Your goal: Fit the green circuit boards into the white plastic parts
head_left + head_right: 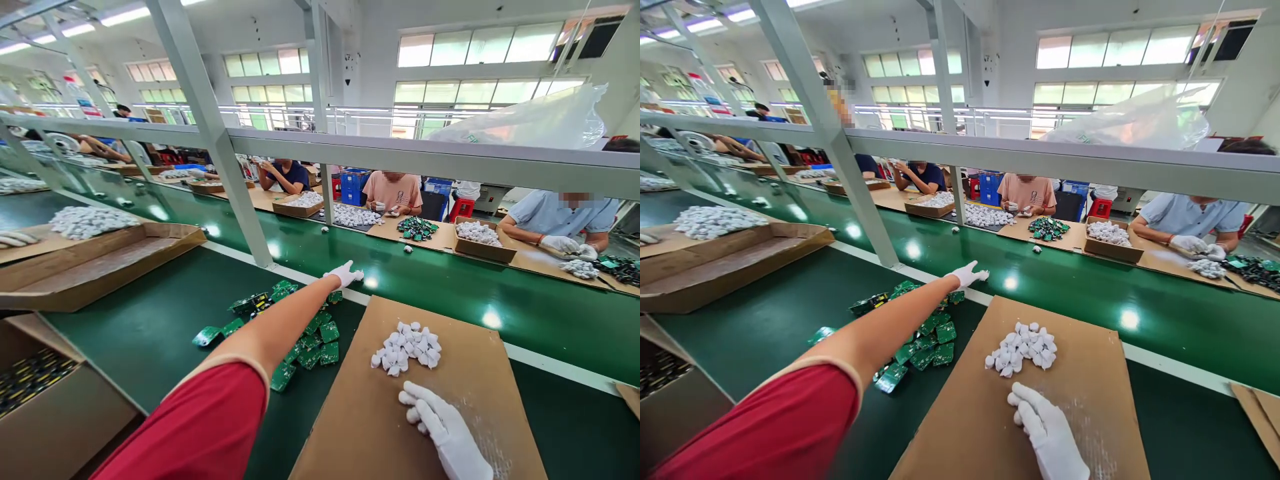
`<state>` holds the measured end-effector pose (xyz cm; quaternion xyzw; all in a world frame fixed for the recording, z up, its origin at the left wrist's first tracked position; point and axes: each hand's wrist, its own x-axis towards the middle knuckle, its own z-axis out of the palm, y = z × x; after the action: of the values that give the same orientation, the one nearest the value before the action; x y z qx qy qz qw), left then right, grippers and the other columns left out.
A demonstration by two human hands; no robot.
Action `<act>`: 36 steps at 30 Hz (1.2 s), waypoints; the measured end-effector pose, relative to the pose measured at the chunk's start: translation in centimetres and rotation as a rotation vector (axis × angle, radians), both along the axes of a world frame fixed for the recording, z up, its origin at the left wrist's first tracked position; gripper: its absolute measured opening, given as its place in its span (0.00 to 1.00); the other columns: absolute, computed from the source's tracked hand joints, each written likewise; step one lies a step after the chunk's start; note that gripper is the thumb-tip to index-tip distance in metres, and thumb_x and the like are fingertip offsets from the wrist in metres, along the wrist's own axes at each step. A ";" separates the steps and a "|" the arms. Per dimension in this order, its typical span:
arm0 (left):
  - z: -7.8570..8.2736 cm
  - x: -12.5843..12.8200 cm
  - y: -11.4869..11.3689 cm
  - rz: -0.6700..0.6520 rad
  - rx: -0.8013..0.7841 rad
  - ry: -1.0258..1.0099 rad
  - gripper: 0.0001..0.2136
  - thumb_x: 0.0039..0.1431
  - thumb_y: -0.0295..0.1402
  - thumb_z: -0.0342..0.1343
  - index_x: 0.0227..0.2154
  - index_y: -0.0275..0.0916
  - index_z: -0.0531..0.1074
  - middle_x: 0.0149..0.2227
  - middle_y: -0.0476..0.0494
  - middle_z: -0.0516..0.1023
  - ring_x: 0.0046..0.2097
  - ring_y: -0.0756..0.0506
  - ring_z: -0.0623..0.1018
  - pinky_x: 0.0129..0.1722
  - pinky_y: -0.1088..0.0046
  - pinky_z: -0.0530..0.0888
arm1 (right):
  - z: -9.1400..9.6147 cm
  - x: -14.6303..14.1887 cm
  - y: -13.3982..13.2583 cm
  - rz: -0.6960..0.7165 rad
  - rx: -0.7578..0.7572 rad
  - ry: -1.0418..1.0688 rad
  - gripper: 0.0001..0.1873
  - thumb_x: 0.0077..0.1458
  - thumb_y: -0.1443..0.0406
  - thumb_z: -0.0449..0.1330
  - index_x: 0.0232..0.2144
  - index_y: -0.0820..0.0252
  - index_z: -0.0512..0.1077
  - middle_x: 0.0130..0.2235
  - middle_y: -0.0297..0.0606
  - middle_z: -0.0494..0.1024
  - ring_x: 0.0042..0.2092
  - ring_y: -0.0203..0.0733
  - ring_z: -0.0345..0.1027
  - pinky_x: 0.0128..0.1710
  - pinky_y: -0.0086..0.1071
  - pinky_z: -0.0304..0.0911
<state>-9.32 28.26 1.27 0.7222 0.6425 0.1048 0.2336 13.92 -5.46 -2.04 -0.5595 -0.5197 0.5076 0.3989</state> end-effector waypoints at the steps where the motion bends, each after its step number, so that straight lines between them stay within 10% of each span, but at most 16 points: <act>1: 0.3 -0.9 0.2 -0.035 -0.030 0.045 0.28 0.56 0.49 0.47 0.56 0.37 0.58 0.56 0.36 0.64 0.54 0.40 0.66 0.54 0.53 0.59 | 0.0 0.0 0.0 0.006 0.006 -0.019 0.31 0.52 0.44 0.49 0.48 0.59 0.71 0.41 0.46 0.78 0.38 0.45 0.69 0.40 0.39 0.64; 7: 0.8 -5.0 -2.5 -0.273 -0.157 0.278 0.27 0.53 0.48 0.52 0.52 0.38 0.65 0.55 0.38 0.67 0.54 0.40 0.67 0.54 0.56 0.60 | 0.5 -0.3 0.1 0.007 0.013 -0.114 0.27 0.53 0.48 0.51 0.48 0.57 0.71 0.43 0.44 0.78 0.40 0.45 0.71 0.45 0.40 0.64; 16: -0.5 -2.8 -7.6 -0.382 -0.007 0.347 0.35 0.33 0.41 0.64 0.51 0.44 0.68 0.53 0.36 0.68 0.52 0.32 0.69 0.49 0.61 0.65 | 0.5 -0.1 0.3 0.027 0.019 -0.209 0.22 0.54 0.54 0.53 0.48 0.56 0.70 0.45 0.41 0.77 0.43 0.45 0.70 0.49 0.41 0.62; 25: 2.0 -2.7 -12.4 -0.398 0.192 0.049 0.26 0.43 0.46 0.60 0.48 0.43 0.71 0.56 0.42 0.65 0.57 0.37 0.63 0.56 0.64 0.58 | 1.4 -0.1 0.1 0.030 0.021 -0.187 0.24 0.53 0.54 0.52 0.48 0.59 0.70 0.42 0.43 0.78 0.37 0.42 0.71 0.41 0.39 0.66; 28: 2.5 -0.9 -16.5 -0.421 0.150 -0.430 0.25 0.45 0.43 0.60 0.47 0.41 0.70 0.56 0.41 0.65 0.57 0.40 0.63 0.56 0.65 0.58 | 1.5 -0.4 0.2 0.026 0.027 -0.229 0.24 0.54 0.55 0.51 0.49 0.60 0.69 0.42 0.43 0.78 0.37 0.41 0.71 0.42 0.39 0.65; 32: 1.7 3.2 -21.9 -0.307 -0.528 -1.512 0.20 0.50 0.46 0.57 0.43 0.39 0.72 0.44 0.40 0.74 0.44 0.44 0.73 0.42 0.69 0.68 | 2.3 -1.0 -0.3 0.057 0.034 -0.370 0.22 0.54 0.59 0.51 0.49 0.59 0.69 0.44 0.40 0.78 0.39 0.41 0.71 0.43 0.36 0.65; 36: -0.5 5.6 -24.0 -0.163 -1.073 -1.968 0.19 0.51 0.48 0.55 0.39 0.38 0.72 0.35 0.44 0.74 0.35 0.49 0.75 0.31 0.77 0.68 | 3.4 -1.8 -0.1 0.097 0.097 -0.656 0.21 0.53 0.63 0.51 0.49 0.57 0.70 0.38 0.37 0.79 0.38 0.42 0.71 0.40 0.35 0.66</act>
<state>-3.76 4.26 0.80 0.1708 0.0912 0.3237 0.9261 12.13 -5.52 1.38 -0.6481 -0.6699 0.2938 0.2118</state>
